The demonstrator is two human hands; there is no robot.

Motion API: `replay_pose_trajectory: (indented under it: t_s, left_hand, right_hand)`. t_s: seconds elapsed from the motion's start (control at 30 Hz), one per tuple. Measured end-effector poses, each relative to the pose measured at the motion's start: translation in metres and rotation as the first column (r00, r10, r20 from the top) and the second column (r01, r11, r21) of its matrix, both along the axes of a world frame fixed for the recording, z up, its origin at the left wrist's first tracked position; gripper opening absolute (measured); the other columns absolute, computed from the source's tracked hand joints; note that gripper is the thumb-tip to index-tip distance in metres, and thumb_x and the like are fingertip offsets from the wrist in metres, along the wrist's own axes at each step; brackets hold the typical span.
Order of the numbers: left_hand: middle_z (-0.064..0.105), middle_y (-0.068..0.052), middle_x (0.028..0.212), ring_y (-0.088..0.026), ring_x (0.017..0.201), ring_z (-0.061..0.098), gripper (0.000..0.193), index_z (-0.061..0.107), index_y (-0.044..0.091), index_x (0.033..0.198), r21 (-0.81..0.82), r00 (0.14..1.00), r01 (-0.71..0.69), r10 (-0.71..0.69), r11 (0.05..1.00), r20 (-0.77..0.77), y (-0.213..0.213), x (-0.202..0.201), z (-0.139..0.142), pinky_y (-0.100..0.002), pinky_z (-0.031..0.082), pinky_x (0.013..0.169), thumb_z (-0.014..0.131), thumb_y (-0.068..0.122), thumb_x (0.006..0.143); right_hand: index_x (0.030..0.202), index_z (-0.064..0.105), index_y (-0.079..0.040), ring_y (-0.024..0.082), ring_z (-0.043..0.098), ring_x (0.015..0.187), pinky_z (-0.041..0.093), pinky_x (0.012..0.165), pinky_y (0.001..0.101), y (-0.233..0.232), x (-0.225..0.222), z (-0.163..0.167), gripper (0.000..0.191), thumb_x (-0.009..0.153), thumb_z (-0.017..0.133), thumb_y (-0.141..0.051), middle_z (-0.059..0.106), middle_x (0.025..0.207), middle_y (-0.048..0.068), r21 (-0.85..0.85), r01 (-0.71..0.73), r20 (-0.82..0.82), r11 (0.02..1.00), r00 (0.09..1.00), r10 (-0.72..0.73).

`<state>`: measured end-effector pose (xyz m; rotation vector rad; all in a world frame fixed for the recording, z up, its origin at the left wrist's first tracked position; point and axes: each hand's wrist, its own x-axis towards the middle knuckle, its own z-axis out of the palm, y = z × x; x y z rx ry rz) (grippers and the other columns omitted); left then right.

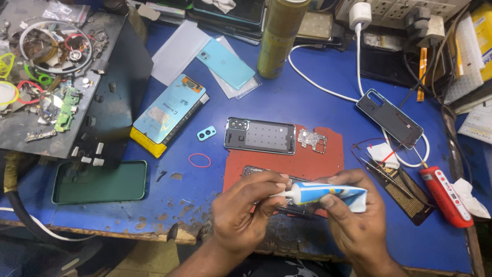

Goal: The person applies adhesive to the frame of a disassembled smartphone, then places the back cover onto the frame and presses it into place. They secure the phone by wrapping multiple rubber bands around it to hold the cover while the adhesive sets.

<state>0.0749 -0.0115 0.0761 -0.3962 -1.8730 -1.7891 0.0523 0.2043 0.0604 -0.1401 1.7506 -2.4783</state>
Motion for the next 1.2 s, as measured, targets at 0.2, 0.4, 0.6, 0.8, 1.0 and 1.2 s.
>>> replay_pose_trajectory:
  t_s: [0.2,0.4,0.6,0.8,1.0,1.2]
  left_hand:
    - [0.074,-0.012,0.108,-0.023,0.098,0.076,0.026,0.068,0.002,0.108,-0.29,0.986,-0.164,0.156,0.943,-0.051,-0.017,-0.006,-0.014,-0.031,0.063,0.08,0.083,0.011,0.088]
    - [0.068,-0.015,0.102,-0.027,0.086,0.071,0.021,0.065,0.003,0.103,-0.464,0.871,-0.409,0.488,0.785,0.058,-0.072,-0.002,-0.025,-0.034,0.059,0.075,0.078,0.001,0.086]
    - [0.067,-0.013,0.091,-0.03,0.084,0.069,0.018,0.064,0.001,0.1,-0.525,0.797,-0.476,0.598,0.705,0.081,-0.117,0.017,-0.037,-0.038,0.055,0.074,0.069,-0.011,0.087]
    - [0.064,-0.013,0.085,-0.026,0.074,0.064,0.03,0.06,-0.003,0.094,-0.472,0.812,-0.431,0.559,0.769,0.167,-0.127,0.009,-0.046,-0.037,0.053,0.067,0.084,0.004,0.079]
    - [0.067,-0.012,0.087,-0.024,0.072,0.065,0.021,0.057,0.0,0.087,-0.441,0.808,-0.48,0.578,0.758,0.116,-0.124,0.008,-0.056,-0.035,0.053,0.066,0.077,-0.005,0.086]
    - [0.07,-0.01,0.089,-0.023,0.078,0.073,0.011,0.063,0.0,0.1,-0.44,0.773,-0.511,0.619,0.738,0.141,-0.136,0.013,-0.065,-0.034,0.057,0.069,0.07,-0.004,0.092]
  right_hand:
    - [0.114,0.062,0.002,0.015,0.063,0.088,0.054,0.077,0.0287,0.012,-0.018,0.005,0.025,0.092,0.072,-0.004,0.066,0.097,0.011,0.41,-0.097,0.093,0.907,0.994,0.065]
    - [0.115,0.059,-0.002,0.012,0.063,0.096,0.054,0.08,0.028,0.032,-0.122,0.025,0.031,0.09,0.077,-0.004,0.068,0.114,0.01,0.716,0.294,-0.269,0.633,0.953,-0.139]
    - [0.109,0.066,-0.007,0.017,0.072,0.1,0.06,0.078,0.0378,0.009,-0.167,0.023,0.022,0.091,0.077,-0.014,0.074,0.112,0.01,0.962,0.146,-0.118,0.233,0.985,-0.13]
    - [0.121,0.068,-0.003,0.035,0.061,0.121,0.046,0.107,0.0446,-0.043,-0.151,0.009,0.051,0.08,0.085,-0.026,0.067,0.128,0.017,0.929,0.283,-0.37,0.239,0.695,0.616]
    - [0.14,0.053,-0.001,0.036,0.054,0.125,0.043,0.106,0.0442,-0.092,-0.148,0.006,0.08,0.074,0.086,-0.03,0.06,0.136,0.019,0.995,0.036,-0.094,0.092,0.617,0.781]
    - [0.144,0.049,-0.002,0.035,0.056,0.121,0.046,0.102,0.0429,-0.108,-0.142,0.014,0.084,0.072,0.085,-0.028,0.063,0.128,0.018,0.997,0.041,-0.073,0.061,0.641,0.764]
